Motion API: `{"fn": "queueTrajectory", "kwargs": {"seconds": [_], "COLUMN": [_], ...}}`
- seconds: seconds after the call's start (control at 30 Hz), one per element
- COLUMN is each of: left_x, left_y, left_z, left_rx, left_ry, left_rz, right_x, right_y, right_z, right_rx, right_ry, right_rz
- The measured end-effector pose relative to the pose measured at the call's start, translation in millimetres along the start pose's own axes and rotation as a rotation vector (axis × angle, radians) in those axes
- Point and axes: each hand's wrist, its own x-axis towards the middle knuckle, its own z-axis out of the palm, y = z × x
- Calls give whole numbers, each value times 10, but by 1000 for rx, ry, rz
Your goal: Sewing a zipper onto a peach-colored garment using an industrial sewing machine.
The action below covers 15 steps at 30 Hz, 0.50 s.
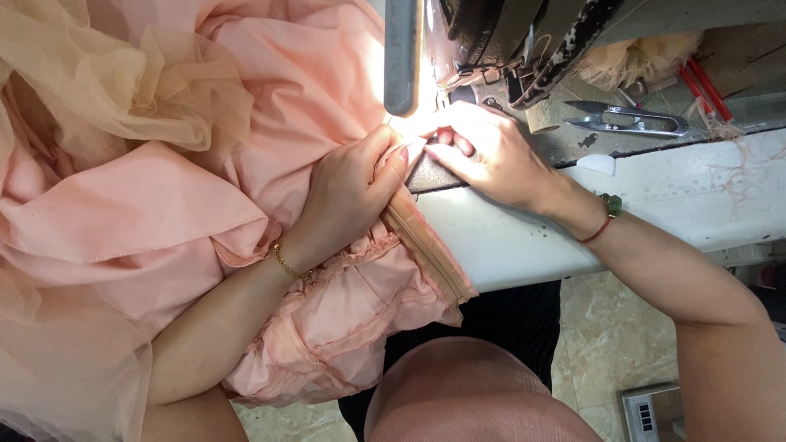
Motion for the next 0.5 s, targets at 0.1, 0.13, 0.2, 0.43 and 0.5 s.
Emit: {"fn": "queueTrajectory", "kwargs": {"seconds": [0.1,0.13,0.2,0.43,0.5], "left_x": [5,9,10,4,-2], "left_y": [25,33,29,-7,-20], "left_z": [-6,-9,-1,19,16], "left_rx": [14,20,26,47,46], "left_ry": [1,-5,-13,-2,2], "left_rz": [10,7,3,15,9], "right_x": [17,19,19,-52,-105], "right_y": [9,6,5,-27,-28], "right_z": [3,-4,-14,-6,12], "right_rx": [3,9,16,-71,-35], "right_ry": [-44,-45,-47,23,0], "right_rz": [20,-18,-54,-187,-99]}}
